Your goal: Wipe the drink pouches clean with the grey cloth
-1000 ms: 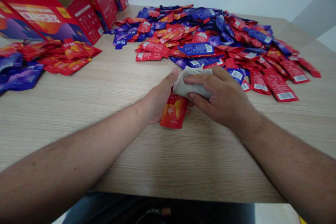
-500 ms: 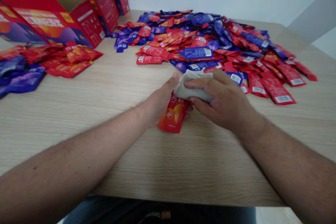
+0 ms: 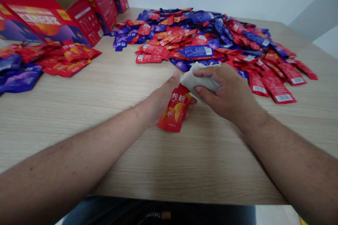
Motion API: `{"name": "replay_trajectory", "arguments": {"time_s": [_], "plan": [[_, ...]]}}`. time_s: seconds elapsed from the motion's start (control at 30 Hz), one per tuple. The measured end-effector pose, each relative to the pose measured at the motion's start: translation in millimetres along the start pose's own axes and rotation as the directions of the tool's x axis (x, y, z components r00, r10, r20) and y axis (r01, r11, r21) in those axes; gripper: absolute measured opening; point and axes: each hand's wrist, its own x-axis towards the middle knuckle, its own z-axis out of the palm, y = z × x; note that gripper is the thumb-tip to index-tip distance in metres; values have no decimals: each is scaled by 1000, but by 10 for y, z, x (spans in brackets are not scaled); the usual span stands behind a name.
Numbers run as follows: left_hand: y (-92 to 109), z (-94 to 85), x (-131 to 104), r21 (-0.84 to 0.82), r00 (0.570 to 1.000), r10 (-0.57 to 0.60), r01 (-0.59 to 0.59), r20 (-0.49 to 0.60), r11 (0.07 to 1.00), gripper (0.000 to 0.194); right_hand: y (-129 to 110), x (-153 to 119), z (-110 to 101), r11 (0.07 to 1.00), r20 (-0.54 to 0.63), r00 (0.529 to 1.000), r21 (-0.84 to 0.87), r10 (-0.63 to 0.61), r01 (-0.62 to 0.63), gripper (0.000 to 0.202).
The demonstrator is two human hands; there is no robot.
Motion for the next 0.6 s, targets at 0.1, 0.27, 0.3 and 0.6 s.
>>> {"name": "replay_trajectory", "arguments": {"time_s": [0.1, 0.27, 0.3, 0.6], "plan": [[-2, 39, 3, -51, 999, 37, -38, -16, 998, 74, -62, -14, -11, 996, 64, 995, 33, -82, 80, 36], [1, 137, 4, -144, 994, 108, -106, 5, 984, 73, -173, -51, 0, 972, 196, 956, 132, -220, 196, 31], [5, 150, 2, -149, 993, 116, -114, 1, 982, 73, -177, -52, 3, 982, 193, 965, 105, -176, 158, 33], [-5, 96, 18, -127, 994, 106, -108, -24, 986, 73, -285, -85, 24, 974, 254, 945, 146, -205, 172, 28]]}}
